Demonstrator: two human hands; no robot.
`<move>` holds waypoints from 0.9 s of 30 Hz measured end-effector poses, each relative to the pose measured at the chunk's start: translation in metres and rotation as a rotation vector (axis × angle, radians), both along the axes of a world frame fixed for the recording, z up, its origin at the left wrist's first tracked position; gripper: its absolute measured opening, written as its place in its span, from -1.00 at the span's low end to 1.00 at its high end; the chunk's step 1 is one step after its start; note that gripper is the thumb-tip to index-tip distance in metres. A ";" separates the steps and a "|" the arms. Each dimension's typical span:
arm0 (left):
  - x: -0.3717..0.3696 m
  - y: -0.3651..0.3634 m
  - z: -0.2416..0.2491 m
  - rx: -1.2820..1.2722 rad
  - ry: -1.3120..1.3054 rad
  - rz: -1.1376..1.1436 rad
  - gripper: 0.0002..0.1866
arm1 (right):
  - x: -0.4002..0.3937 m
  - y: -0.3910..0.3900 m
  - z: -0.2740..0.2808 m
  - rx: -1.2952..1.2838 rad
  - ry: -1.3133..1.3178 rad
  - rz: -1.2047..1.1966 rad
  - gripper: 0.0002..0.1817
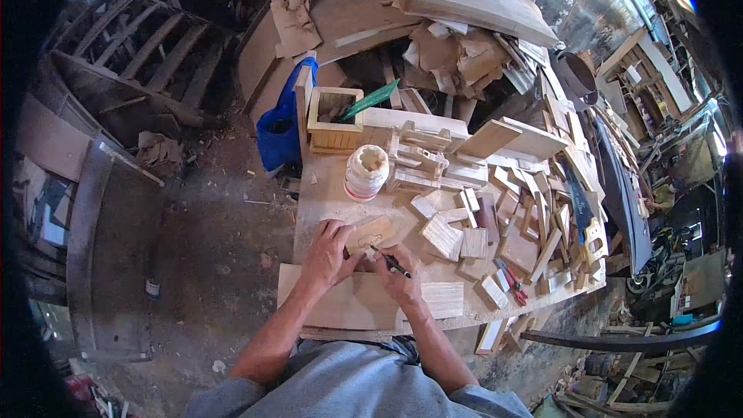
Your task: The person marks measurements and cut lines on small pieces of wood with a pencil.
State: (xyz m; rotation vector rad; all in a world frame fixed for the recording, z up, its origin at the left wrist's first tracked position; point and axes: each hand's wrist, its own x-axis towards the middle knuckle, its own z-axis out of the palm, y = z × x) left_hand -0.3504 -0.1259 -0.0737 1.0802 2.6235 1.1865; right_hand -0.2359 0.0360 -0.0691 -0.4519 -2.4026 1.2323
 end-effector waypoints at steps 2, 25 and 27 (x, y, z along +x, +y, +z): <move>-0.001 0.001 -0.002 0.002 0.025 0.006 -0.35 | 0.000 -0.001 0.001 -0.018 0.024 -0.017 -0.90; 0.001 -0.002 -0.001 -0.035 0.042 -0.011 -0.36 | 0.003 0.001 -0.002 -0.062 0.045 0.004 -0.92; 0.000 -0.001 -0.002 -0.023 0.029 -0.003 -0.36 | 0.005 -0.003 0.010 0.028 0.026 0.041 -0.91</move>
